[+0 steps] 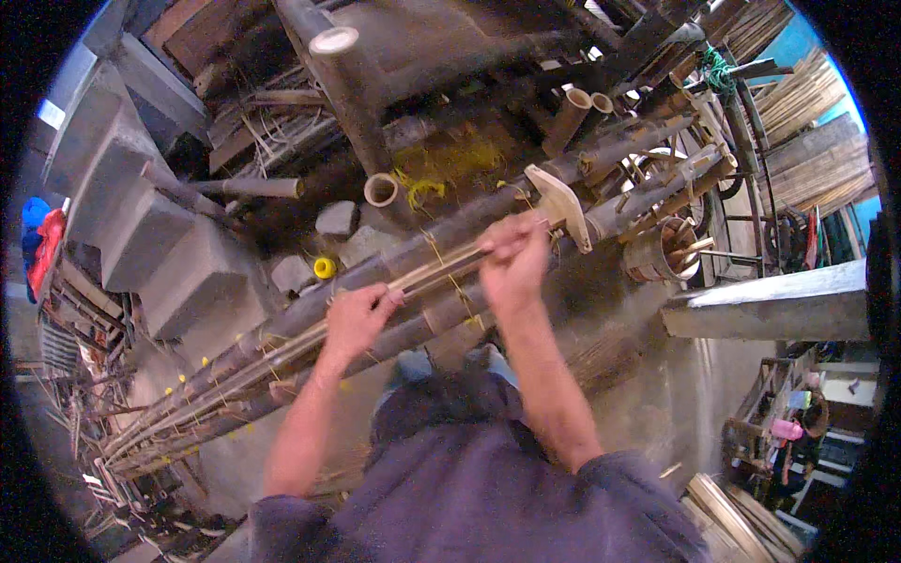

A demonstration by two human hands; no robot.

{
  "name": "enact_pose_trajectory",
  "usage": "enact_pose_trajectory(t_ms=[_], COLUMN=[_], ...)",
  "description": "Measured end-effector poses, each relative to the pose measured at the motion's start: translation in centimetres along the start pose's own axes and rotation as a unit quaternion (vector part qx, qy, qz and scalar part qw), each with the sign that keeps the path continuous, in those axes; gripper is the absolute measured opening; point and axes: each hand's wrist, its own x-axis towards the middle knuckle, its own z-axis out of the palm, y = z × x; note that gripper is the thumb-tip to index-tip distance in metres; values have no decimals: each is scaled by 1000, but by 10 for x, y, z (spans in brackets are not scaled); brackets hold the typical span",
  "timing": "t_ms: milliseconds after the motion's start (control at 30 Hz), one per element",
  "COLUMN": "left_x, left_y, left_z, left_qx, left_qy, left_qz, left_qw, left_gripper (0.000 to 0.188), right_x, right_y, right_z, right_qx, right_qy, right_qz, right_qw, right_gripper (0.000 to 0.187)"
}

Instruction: The person repeatedly ties yellow string around a bundle of thin bamboo strips secured to a horizontal bamboo frame. The hands wrap and knot the string at multiple points along the bundle, then move to the next section and repeat the process.

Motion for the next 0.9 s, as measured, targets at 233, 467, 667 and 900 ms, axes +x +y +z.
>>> enact_pose_trajectory(t_ms=[233,467,667,900], left_x=[32,48,52,36], left_y=[-17,19,19,20], left_z=[35,66,75,104], left_qx=[40,35,15,101], left_qy=[62,48,82,176], left_qz=[153,74,87,18], left_qw=[985,995,993,979], left_gripper=[21,23,21,17], right_x=[-36,-210,-147,13], right_y=[-69,-111,-6,-82], right_z=[-82,-195,-126,80], right_qx=[-534,-675,-727,-721], right_qy=[130,72,-68,-432], right_qz=[139,421,215,193], right_qw=[824,601,649,506], right_gripper=[34,41,38,7])
